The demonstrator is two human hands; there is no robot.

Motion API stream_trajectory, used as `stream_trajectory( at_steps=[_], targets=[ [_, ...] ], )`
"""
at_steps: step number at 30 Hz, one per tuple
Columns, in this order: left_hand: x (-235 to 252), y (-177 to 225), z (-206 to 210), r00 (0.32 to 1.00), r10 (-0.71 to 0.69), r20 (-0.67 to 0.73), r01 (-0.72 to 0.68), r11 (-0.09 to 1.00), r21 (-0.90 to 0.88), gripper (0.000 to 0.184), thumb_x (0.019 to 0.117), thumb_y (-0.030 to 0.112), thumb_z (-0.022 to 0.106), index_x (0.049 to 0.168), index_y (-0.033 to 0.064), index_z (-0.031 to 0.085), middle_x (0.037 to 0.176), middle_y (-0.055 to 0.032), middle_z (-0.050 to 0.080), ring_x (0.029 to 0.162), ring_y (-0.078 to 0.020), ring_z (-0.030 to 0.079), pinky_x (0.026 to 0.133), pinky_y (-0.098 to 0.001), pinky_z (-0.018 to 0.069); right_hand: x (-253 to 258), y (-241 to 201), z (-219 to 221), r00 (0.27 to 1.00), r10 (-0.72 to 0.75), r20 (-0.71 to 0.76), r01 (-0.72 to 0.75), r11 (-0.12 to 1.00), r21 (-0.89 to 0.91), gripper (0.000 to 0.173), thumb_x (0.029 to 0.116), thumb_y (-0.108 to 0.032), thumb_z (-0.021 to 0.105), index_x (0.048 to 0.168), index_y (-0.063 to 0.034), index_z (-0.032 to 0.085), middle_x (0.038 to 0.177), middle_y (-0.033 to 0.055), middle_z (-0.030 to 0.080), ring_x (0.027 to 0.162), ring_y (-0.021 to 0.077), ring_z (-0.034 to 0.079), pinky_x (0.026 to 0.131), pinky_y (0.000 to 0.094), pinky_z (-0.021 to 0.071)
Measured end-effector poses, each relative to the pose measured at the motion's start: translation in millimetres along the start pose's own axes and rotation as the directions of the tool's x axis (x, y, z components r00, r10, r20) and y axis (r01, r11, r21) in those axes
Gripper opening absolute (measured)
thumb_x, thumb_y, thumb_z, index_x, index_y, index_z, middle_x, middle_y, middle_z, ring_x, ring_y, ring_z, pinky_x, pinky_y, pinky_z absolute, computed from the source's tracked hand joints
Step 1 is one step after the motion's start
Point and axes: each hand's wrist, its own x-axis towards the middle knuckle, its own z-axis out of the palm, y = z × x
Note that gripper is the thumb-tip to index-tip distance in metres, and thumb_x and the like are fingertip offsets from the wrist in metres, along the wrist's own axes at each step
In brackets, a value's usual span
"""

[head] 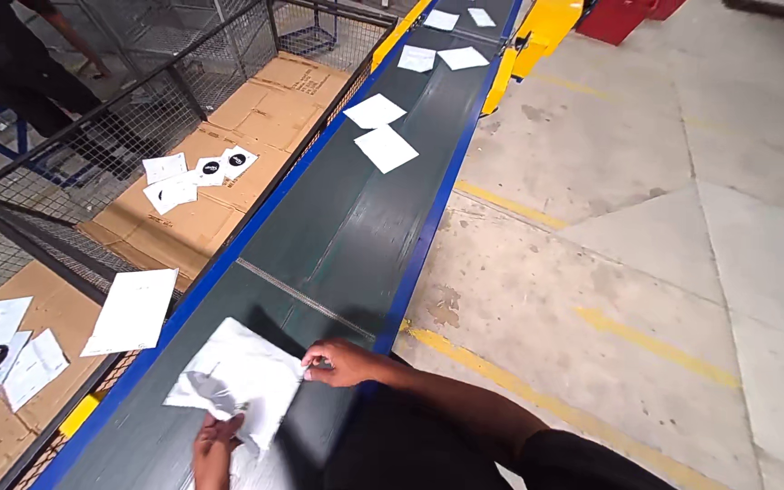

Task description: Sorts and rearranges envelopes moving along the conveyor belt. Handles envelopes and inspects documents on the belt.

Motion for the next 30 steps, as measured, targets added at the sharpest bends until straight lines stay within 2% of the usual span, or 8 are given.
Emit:
stream_trajectory(
  at_steps=[4, 6, 8, 12, 18, 22, 25, 30],
  targets=[
    [48, 56, -113, 0.966, 0.206, -0.155, -0.245, 0.923, -0.297, 0.034, 0.1047, 0.013, 0.052, 0.137, 0.0095, 0.042, 0.112, -0.0003, 0.070, 0.095, -0.0150, 0.073, 0.087, -0.0399, 0.0626, -3, 28, -42, 0.985, 0.126, -0.119, -0.134, 0.989, -0.068, 0.031, 0.1023, -0.035, 0.061, 0.118, -0.0094, 0.071, 0.109, 0.0081, 0.073, 0.099, 0.0163, 0.071, 0.091, 0.0385, 0.0589],
    [62, 71, -151, 0.963, 0.204, -0.175, -0.264, 0.844, -0.467, 0.055, 0.1074, 0.032, 0.052, 0.152, 0.0083, 0.030, 0.135, -0.0140, 0.061, 0.116, -0.0307, 0.068, 0.103, -0.0510, 0.0549, 0, 49, -61, 0.963, 0.153, -0.223, -0.199, 0.959, -0.201, 0.033, 0.1023, -0.039, 0.058, 0.119, -0.0137, 0.072, 0.123, 0.0056, 0.069, 0.115, 0.0168, 0.065, 0.101, 0.0415, 0.0538],
    [67, 74, -158, 0.967, 0.177, -0.185, -0.246, 0.844, -0.477, 0.062, 0.1068, 0.040, 0.052, 0.154, 0.0099, 0.027, 0.140, -0.0156, 0.058, 0.119, -0.0335, 0.066, 0.103, -0.0535, 0.0540, 9, 77, -88, 0.931, 0.166, -0.326, -0.278, 0.901, -0.334, 0.037, 0.1034, -0.040, 0.054, 0.126, -0.0141, 0.069, 0.144, 0.0060, 0.058, 0.136, 0.0179, 0.053, 0.114, 0.0409, 0.0453],
    [50, 47, -89, 0.989, 0.148, -0.023, -0.145, 0.906, -0.397, 0.041, 0.1084, 0.031, 0.048, 0.145, 0.0135, 0.042, 0.129, -0.0064, 0.067, 0.109, -0.0271, 0.070, 0.095, -0.0510, 0.0583, 39, 125, -155, 0.796, 0.210, -0.568, -0.468, 0.810, -0.355, 0.050, 0.1011, -0.037, 0.056, 0.141, -0.0081, 0.059, 0.161, 0.0143, 0.040, 0.146, 0.0266, 0.043, 0.119, 0.0428, 0.0403],
    [-17, -18, 44, 0.979, -0.122, 0.164, 0.164, 0.948, -0.272, 0.039, 0.1073, 0.017, 0.047, 0.143, 0.0000, 0.047, 0.131, -0.0194, 0.065, 0.103, -0.0340, 0.072, 0.086, -0.0508, 0.0617, 78, 162, -221, 0.646, 0.311, -0.697, -0.689, 0.630, -0.357, 0.070, 0.0985, -0.038, 0.057, 0.156, -0.0029, 0.039, 0.167, 0.0203, 0.027, 0.154, 0.0361, 0.029, 0.123, 0.0484, 0.0325],
    [-43, -46, 78, 0.950, -0.189, 0.250, 0.260, 0.919, -0.296, 0.035, 0.1056, 0.013, 0.052, 0.137, -0.0020, 0.053, 0.128, -0.0228, 0.066, 0.102, -0.0360, 0.072, 0.084, -0.0498, 0.0620, 86, 170, -212, 0.663, 0.347, -0.663, -0.713, 0.561, -0.420, 0.066, 0.1034, -0.036, 0.048, 0.161, -0.0068, 0.032, 0.172, 0.0139, 0.017, 0.159, 0.0340, 0.015, 0.126, 0.0541, 0.0206],
    [-52, -58, 87, 0.933, -0.221, 0.283, 0.298, 0.917, -0.264, 0.034, 0.1055, 0.013, 0.053, 0.135, -0.0034, 0.055, 0.126, -0.0235, 0.067, 0.103, -0.0366, 0.072, 0.084, -0.0494, 0.0620, 83, 173, -168, 0.729, 0.299, -0.616, -0.659, 0.550, -0.513, 0.055, 0.1091, -0.035, 0.030, 0.157, -0.0110, 0.042, 0.167, 0.0094, 0.034, 0.156, 0.0315, 0.025, 0.126, 0.0563, 0.0202],
    [-47, -61, 95, 0.920, -0.222, 0.323, 0.310, 0.917, -0.251, 0.031, 0.1057, 0.010, 0.053, 0.132, -0.0049, 0.057, 0.123, -0.0245, 0.068, 0.103, -0.0372, 0.071, 0.085, -0.0497, 0.0620, 68, 143, -99, 0.829, 0.040, -0.558, -0.485, 0.548, -0.681, 0.033, 0.1072, -0.021, 0.041, 0.122, -0.0147, 0.070, 0.129, 0.0065, 0.068, 0.125, 0.0296, 0.060, 0.105, 0.0519, 0.0463]
  ],
)
